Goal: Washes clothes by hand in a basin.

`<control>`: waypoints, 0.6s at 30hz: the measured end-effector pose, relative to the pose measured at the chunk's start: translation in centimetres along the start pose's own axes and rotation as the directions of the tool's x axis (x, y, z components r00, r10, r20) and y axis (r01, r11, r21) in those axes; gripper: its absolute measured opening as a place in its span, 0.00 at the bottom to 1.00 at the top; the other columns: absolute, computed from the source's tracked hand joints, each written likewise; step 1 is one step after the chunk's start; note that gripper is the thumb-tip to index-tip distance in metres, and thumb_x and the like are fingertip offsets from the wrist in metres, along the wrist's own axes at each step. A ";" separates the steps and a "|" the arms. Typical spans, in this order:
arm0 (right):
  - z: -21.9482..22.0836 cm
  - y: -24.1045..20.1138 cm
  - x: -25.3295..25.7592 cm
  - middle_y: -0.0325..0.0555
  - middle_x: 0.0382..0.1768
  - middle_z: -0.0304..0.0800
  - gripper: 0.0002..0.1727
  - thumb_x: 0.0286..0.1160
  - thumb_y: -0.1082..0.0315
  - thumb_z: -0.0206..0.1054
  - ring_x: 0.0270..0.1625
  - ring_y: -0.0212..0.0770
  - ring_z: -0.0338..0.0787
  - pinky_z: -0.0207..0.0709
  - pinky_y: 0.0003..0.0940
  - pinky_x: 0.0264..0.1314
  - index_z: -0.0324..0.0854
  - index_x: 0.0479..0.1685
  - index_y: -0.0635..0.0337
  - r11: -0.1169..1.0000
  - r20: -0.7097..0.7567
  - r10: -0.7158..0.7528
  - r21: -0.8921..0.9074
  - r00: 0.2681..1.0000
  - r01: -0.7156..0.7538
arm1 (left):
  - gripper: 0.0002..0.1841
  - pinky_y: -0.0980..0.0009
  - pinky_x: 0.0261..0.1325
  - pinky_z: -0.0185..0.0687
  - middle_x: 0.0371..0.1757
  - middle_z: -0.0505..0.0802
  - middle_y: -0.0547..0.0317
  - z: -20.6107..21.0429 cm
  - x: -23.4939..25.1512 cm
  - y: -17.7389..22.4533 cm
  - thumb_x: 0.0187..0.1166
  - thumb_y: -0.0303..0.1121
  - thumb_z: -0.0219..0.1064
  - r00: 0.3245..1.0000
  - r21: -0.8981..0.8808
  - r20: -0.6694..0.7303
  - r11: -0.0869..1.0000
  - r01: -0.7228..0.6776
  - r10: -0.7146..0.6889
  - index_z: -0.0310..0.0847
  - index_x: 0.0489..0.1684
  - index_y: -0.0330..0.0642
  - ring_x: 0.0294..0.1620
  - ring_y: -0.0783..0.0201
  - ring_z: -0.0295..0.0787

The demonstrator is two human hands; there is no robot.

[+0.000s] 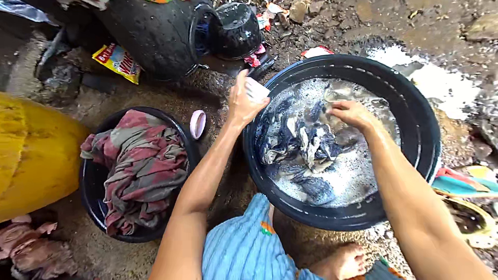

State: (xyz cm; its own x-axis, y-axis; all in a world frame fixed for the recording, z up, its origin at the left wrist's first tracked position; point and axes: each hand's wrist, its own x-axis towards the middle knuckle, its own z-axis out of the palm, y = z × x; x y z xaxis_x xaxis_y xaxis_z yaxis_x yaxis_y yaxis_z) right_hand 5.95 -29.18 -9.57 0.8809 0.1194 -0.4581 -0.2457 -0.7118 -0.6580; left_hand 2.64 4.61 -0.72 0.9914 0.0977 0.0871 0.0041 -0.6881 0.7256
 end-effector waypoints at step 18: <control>7.1 0.8 -4.7 0.64 0.68 0.81 0.29 0.90 0.66 0.52 0.63 0.53 0.86 0.81 0.52 0.63 0.55 0.88 0.59 0.785 -0.260 0.291 0.615 0.921 -0.074 | 0.31 0.39 0.84 0.62 0.79 0.76 0.28 20.8 1.0 3.8 0.82 0.41 0.66 0.750 0.144 0.640 0.985 0.094 -0.165 0.71 0.78 0.27 0.84 0.35 0.69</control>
State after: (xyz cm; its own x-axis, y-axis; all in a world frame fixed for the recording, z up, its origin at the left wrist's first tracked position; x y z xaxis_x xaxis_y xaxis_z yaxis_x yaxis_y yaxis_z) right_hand -1.25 -25.35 -12.18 0.8449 -0.2766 -0.4579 -0.5072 -0.1420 -0.8500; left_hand 6.38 -12.82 -12.05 0.8269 -0.2738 -0.4911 0.1155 -0.7721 0.6249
